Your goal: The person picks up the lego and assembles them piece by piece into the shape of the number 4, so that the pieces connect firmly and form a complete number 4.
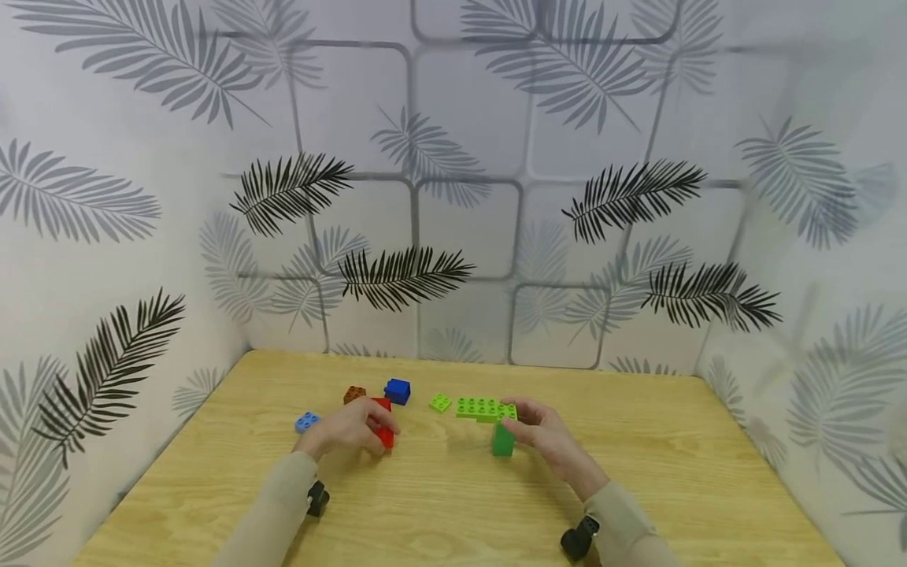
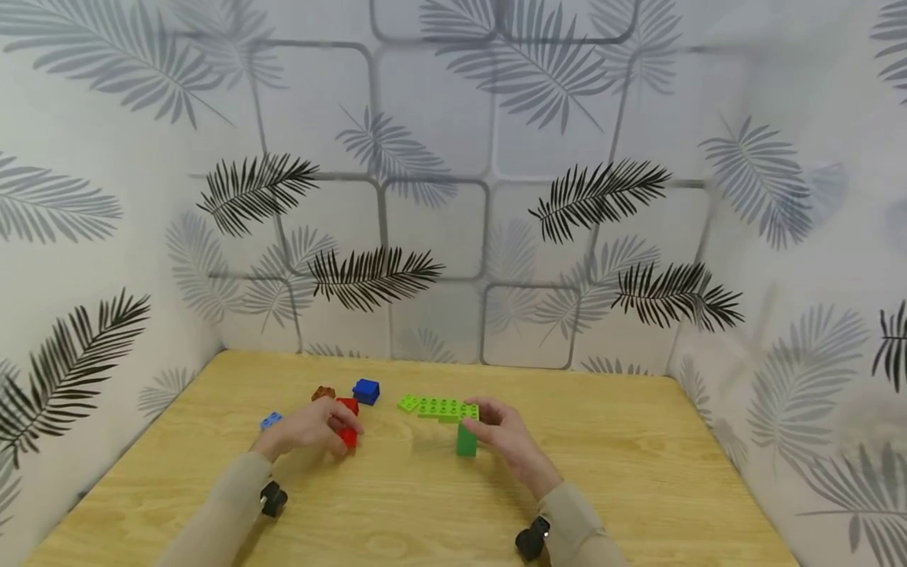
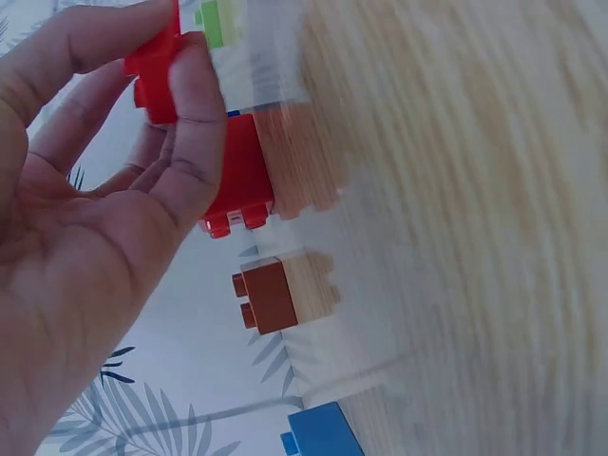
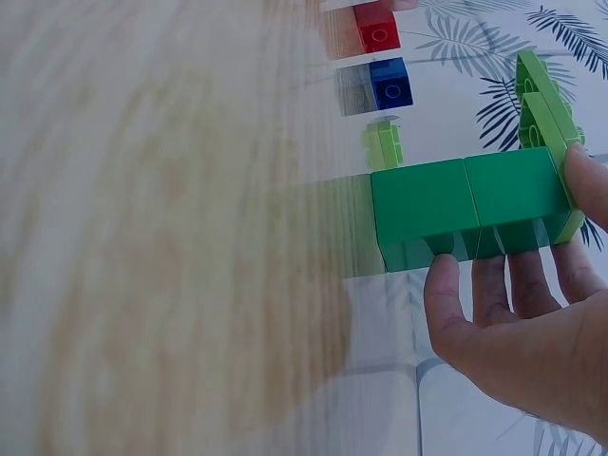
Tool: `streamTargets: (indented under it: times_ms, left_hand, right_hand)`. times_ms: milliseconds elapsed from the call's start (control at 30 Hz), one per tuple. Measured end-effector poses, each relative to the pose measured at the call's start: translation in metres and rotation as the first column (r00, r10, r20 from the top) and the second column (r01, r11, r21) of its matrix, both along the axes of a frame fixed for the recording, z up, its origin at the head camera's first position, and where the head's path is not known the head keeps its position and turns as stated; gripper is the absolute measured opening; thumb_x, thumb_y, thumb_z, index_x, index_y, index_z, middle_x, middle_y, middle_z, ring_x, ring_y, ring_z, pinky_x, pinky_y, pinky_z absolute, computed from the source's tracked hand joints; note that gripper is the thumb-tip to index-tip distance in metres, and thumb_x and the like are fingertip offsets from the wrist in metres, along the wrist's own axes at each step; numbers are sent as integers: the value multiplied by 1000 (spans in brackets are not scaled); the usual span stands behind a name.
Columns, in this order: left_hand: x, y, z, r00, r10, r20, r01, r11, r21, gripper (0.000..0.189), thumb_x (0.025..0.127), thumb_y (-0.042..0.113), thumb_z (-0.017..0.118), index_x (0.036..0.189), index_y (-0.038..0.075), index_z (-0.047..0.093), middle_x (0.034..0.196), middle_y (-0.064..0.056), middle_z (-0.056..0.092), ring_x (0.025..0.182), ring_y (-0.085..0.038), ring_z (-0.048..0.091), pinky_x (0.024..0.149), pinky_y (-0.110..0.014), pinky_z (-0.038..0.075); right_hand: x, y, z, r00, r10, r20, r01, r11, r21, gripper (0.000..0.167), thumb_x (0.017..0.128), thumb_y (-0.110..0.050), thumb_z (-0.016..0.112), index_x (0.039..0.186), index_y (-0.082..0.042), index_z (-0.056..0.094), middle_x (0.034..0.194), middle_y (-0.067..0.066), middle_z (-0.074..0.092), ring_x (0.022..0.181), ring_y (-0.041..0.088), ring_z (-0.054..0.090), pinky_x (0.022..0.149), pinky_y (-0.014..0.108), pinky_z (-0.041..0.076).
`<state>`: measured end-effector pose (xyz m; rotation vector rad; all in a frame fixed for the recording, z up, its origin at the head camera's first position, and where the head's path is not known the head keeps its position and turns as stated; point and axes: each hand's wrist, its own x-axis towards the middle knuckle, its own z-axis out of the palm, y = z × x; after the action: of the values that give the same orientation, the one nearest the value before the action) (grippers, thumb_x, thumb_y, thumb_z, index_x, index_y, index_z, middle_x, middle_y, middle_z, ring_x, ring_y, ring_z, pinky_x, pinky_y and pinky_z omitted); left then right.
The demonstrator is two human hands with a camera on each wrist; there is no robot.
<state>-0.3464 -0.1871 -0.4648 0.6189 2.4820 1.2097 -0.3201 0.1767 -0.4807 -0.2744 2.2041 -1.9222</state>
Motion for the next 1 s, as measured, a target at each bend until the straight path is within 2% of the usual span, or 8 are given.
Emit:
streamTargets:
  times_ms: [233, 433, 700, 867, 1000]
  left_hand:
    - [-3, 9, 3, 997, 38, -75, -34, 998, 45, 30, 83, 9, 77, 113, 7, 73, 113, -6, 67, 96, -19, 57, 78, -28, 52]
    - [-4, 19, 6, 994, 102, -45, -97, 990, 106, 33, 85, 13, 75, 117, 9, 72, 120, -7, 63, 99, -22, 56, 76, -29, 52]
    - [-11, 35, 3, 988, 154, -16, -147, 964, 222, 36, 83, 8, 76, 119, 9, 71, 128, -12, 58, 97, -20, 60, 78, -33, 55]
    - [-12, 46, 3, 990, 140, -17, -132, 959, 252, 39, 83, 7, 76, 121, 5, 69, 123, -13, 63, 95, -19, 62, 80, -33, 56]
    - [-10, 53, 1, 993, 121, -12, -112, 948, 299, 43, 83, 3, 75, 125, 0, 65, 124, -19, 64, 98, -21, 64, 79, -34, 58]
  right_hand:
    - [-1, -1, 2, 1000, -10, 18, 10, 1000, -1, 50, 94, -27, 67, 139, -10, 53, 128, 8, 58, 109, 15, 59, 99, 39, 48]
    - [-1, -3, 3, 999, -33, 30, 33, 999, -1, 47, 94, -24, 67, 137, -11, 55, 128, 9, 58, 108, 13, 59, 98, 39, 48]
    - [0, -4, 5, 999, -29, 46, 29, 1000, -11, 50, 95, -24, 66, 140, -9, 52, 131, 10, 56, 108, 14, 59, 98, 39, 49]
    - [0, -4, 6, 998, -36, 60, 38, 999, -18, 51, 95, -23, 66, 142, -9, 51, 130, 10, 56, 108, 14, 59, 97, 39, 50]
    - [1, -4, 4, 998, -25, 60, 26, 999, -21, 50, 95, -23, 67, 140, -9, 52, 127, 9, 57, 106, 15, 59, 93, 37, 50]
